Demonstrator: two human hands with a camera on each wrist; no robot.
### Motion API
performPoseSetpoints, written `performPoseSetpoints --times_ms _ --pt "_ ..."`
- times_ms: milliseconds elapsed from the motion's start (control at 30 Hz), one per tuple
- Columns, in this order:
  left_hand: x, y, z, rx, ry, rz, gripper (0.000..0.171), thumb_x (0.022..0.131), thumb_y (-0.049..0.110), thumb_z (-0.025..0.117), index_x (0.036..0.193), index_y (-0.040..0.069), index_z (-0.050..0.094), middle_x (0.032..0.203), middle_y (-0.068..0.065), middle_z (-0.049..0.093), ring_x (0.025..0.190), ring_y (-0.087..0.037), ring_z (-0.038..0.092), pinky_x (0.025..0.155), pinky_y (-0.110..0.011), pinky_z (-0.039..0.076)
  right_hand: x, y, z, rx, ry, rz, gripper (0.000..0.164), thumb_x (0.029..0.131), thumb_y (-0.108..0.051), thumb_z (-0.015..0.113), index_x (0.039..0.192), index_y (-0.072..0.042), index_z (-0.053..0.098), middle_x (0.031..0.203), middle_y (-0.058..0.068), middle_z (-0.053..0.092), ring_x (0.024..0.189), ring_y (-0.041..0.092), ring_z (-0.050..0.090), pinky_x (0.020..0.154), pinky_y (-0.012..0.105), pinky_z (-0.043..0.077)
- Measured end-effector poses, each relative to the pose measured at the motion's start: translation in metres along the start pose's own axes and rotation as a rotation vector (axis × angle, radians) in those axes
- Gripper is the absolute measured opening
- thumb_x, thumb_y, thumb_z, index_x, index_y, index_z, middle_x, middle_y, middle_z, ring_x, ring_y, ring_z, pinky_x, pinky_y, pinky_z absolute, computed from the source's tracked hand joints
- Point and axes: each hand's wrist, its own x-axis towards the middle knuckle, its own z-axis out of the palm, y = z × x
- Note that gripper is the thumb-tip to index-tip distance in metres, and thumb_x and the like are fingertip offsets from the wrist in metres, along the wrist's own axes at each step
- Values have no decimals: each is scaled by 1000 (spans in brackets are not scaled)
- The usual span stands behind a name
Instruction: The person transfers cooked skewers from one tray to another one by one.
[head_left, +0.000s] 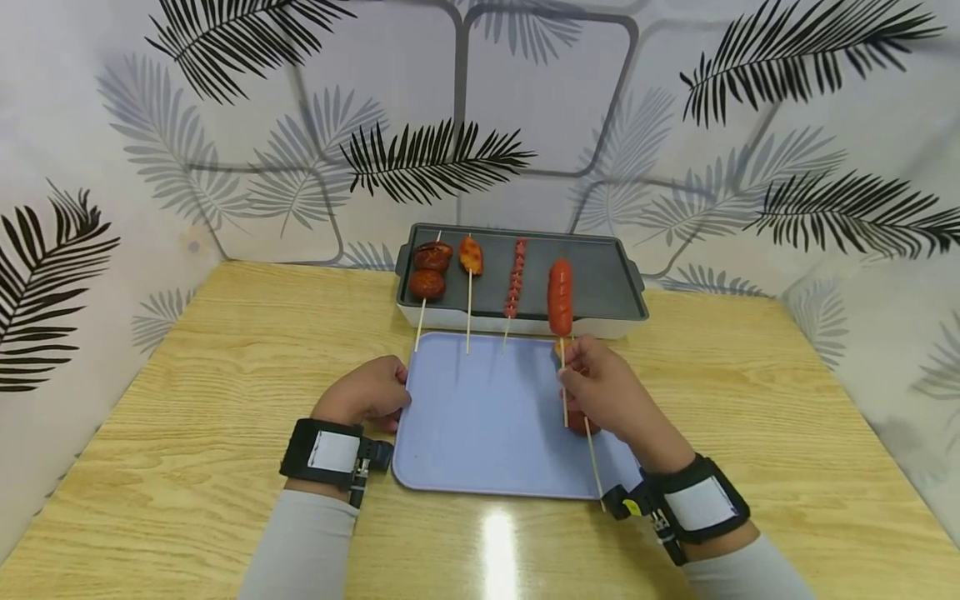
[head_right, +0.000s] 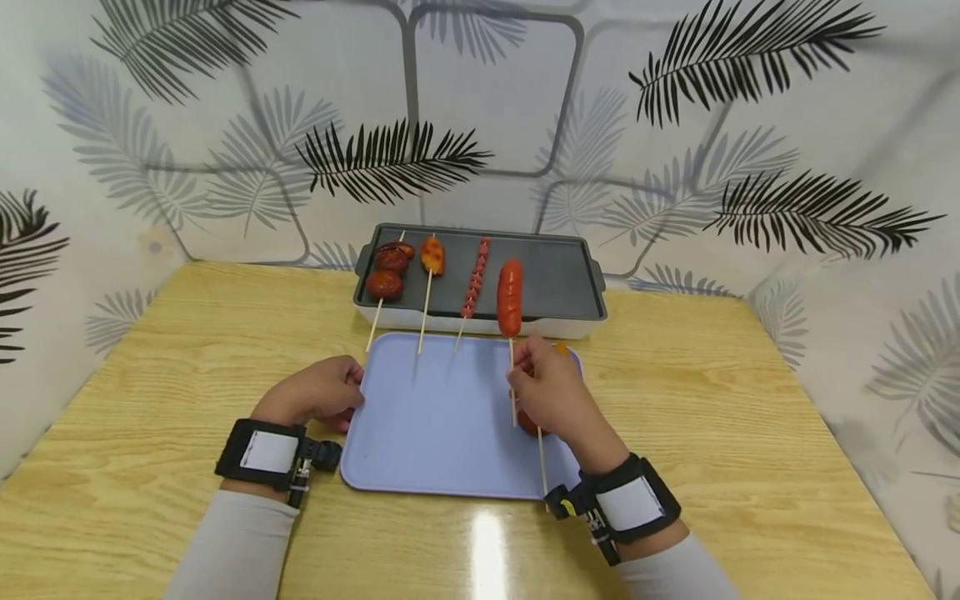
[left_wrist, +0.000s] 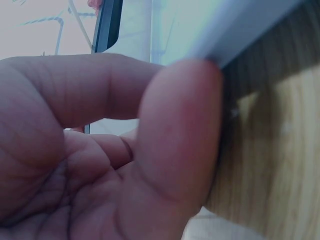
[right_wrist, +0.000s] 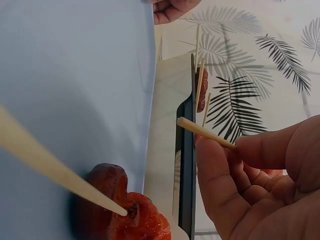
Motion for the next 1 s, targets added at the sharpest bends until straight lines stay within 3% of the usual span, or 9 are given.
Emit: performPoseSetpoints --times_ms 167,567,1000 --pt "0 -1 0 -4 -1 2 18 85 -8 52 103 -4 53 83 -14 54 57 -19 55 52 -27 52 -1 2 3 25 -23 -16 13 98 0 53 110 4 49 93 17 57 75 26 62 66 37 59" --pt "1 0 -2 11 -15 4 21 87 -7 53 108 -3 51 87 -15 54 61 -21 56 53 -27 52 -10 3 6 14 -73 34 13 98 -2 54 108 3 48 88 15 59 68 22 62 66 40 59" --pt "0 -1 -2 -6 -24 6 21 87 -7 54 108 -4 50 87 -16 54 60 -20 55 53 -26 52 -19 16 17 -37 -143 75 10 93 0 57 100 1 51 80 11 58 65 20 61 61 34 58"
